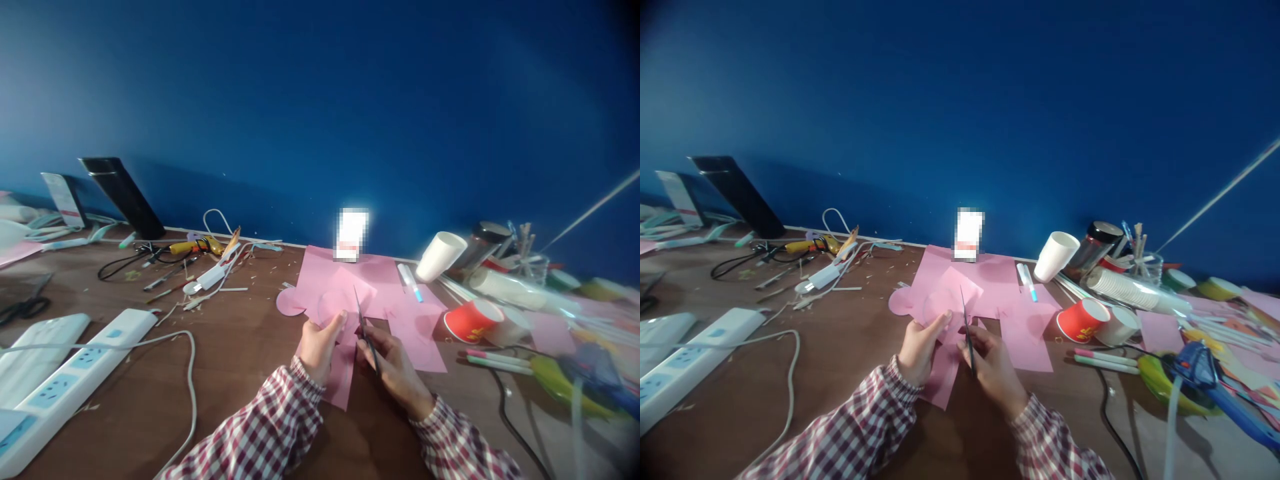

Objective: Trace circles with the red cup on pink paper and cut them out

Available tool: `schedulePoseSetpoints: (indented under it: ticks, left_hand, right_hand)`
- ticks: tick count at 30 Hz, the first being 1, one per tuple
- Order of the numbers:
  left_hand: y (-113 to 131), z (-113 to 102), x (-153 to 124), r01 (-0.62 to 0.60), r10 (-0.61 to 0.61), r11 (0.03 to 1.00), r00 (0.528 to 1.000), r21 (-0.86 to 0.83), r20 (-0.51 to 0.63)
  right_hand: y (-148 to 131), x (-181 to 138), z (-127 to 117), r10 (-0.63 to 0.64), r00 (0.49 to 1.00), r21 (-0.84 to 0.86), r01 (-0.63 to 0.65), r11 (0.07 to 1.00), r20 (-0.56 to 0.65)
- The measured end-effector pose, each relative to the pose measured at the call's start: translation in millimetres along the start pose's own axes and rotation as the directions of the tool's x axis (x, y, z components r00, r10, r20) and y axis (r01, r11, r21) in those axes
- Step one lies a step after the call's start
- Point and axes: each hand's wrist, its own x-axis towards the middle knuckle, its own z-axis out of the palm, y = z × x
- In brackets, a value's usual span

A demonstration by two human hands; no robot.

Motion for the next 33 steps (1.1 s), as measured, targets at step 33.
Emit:
schedulePoseSetpoints:
  ticks: [33]
  left_hand:
    - [3.6, 0.9, 0.3, -0.024, 0.024, 0.999, 1.0, -0.044, 0.001]
  right_hand:
    - [2.5, -1.5, -2.8, 0.036, 0.999, -0.057, -0.037, 0.998, -0.016]
